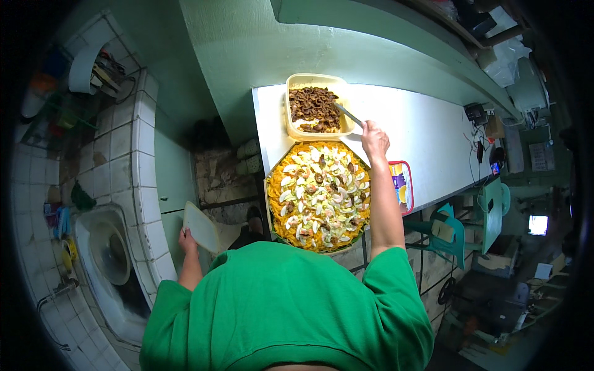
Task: The person uses tongs to transfer cooked meat from a plastic container onto a pizza base that already has cheese and other toppings. The person repeatedly scoops meat and places it across the pizza surface, then closes the container lid.
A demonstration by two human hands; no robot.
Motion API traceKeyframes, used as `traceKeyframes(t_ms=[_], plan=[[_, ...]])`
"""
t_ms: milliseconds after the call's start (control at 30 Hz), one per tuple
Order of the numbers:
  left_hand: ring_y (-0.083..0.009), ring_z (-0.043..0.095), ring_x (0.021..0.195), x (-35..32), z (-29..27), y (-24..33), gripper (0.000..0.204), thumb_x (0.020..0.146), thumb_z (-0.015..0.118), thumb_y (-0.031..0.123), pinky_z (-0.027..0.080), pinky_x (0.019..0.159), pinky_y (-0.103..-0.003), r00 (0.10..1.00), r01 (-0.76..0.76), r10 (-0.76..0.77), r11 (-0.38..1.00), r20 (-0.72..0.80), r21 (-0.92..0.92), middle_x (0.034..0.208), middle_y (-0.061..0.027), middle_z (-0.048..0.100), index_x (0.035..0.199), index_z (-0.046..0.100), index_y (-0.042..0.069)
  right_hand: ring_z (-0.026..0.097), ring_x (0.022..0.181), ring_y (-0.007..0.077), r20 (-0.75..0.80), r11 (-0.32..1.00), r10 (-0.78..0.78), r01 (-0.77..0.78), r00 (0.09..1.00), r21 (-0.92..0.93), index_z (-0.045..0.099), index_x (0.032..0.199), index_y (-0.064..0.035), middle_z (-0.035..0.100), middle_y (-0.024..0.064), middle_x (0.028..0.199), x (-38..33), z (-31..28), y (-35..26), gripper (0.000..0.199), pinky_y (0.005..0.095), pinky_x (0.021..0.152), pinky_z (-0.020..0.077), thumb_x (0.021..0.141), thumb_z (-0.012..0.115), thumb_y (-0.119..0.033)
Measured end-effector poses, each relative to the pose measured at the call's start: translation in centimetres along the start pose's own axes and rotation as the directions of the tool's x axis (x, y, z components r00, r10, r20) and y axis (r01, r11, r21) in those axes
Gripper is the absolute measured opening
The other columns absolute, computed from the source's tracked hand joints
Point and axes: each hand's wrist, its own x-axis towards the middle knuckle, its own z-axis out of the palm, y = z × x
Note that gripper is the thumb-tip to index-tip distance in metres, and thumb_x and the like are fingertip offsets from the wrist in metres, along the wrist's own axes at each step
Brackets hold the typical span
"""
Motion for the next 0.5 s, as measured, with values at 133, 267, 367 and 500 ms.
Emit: traceKeyframes(t_ms=[133,267,367,500], plan=[[-0.0197,0.062,0.09,2.8,0.2,-1.0,0.042,0.096,0.053,0.03,0.052,0.064,-0.035,0.996,-0.055,0.052,0.997,0.069,0.048,0.112,-0.0074,0.061,0.134,0.05,0.014,0.064,0.087,0.0354,0.099,0.994,-0.09,0.095,0.991,-0.045,0.067,0.1,-0.0156,0.065,0.011,0.102,-1.2,-1.9,-0.1,0.028,0.0478,0.079,0.0493,0.094,0.049,-0.036],[-0.0195,0.062,0.089,3.5,1.1,-0.1,0.037,0.095,0.054,0.025,0.049,0.077,-0.034,0.999,-0.021,0.017,0.993,0.032,0.117,0.107,-0.0104,0.065,0.128,0.057,0.009,0.064,0.085,0.0361,-0.005,0.99,-0.106,0.105,0.994,-0.099,0.066,0.098,-0.0131,0.064,0.0102,0.098,-0.8,-1.4,-1.4,0.027,0.0479,0.077,0.0491,0.096,0.047,-0.033],[-0.0179,0.061,0.086,3.0,2.1,2.1,0.037,0.095,0.054,0.027,0.05,0.069,-0.034,0.998,0.015,-0.016,0.999,0.054,0.033,0.103,-0.0089,0.065,0.128,0.056,0.01,0.064,0.082,0.0359,-0.075,0.972,-0.206,0.195,0.976,-0.133,0.063,0.095,-0.0113,0.063,0.01,0.095,0.2,0.3,-2.2,0.024,0.0488,0.071,0.0501,0.094,0.049,-0.031],[-0.0196,0.06,0.091,1.9,2.4,4.4,0.042,0.096,0.052,0.03,0.051,0.066,-0.034,0.991,0.012,-0.008,1.0,0.137,-0.028,0.111,-0.0083,0.06,0.134,0.049,0.012,0.065,0.08,0.0347,-0.149,0.913,-0.354,0.307,0.923,-0.27,0.061,0.095,-0.0121,0.062,0.0108,0.094,1.5,2.0,-2.6,0.02,0.0489,0.066,0.0506,0.093,0.051,-0.029]])
